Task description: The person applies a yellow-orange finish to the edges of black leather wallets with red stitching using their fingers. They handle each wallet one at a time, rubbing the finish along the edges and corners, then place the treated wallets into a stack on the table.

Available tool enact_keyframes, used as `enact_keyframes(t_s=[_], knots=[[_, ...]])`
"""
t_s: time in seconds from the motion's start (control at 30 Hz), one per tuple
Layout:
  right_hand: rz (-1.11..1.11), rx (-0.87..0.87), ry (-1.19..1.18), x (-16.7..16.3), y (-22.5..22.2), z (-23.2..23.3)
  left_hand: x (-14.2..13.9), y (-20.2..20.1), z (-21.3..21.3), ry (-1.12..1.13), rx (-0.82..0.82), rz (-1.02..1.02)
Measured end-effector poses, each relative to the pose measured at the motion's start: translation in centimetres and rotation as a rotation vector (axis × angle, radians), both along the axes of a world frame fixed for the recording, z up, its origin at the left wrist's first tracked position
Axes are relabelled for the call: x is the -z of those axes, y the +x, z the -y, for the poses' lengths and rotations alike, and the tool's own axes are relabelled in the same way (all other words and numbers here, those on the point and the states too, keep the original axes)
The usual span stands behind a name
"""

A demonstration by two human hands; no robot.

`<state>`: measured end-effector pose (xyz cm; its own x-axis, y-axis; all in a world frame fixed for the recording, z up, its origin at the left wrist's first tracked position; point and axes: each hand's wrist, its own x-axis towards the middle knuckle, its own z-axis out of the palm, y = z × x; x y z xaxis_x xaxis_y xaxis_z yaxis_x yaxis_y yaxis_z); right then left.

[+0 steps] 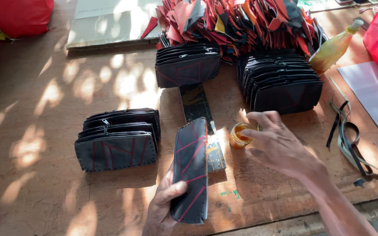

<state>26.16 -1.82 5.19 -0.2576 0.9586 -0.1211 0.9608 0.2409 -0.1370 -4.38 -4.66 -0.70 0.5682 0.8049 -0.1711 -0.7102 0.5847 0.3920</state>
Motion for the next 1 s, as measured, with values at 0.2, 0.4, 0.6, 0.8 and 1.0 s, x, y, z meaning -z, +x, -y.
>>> enact_keyframes(t_s=[0.2,0.4,0.6,0.8,1.0], knots=[[-0.164,0.032,0.214,-0.4,1.9,2.7,0.7,0.2,-0.4,0.025,0.008,-0.055],[-0.696,0.288,0.534,-4.9,-1.1,6.9,1.4,0.3,-0.6,0.003,0.001,-0.035],[-1.160,-0.169,-0.108,-3.7,-6.3,9.2,1.0,-0.1,-0.8,0.037,0.023,0.019],[-1.076,-0.166,-0.430,-2.5,-6.9,8.3,0.9,0.0,-0.7,0.031,0.007,0.010],[-0.756,-0.305,-0.058,-2.9,-7.6,7.7,1.1,0.3,-1.2,0.027,-0.027,0.019]])
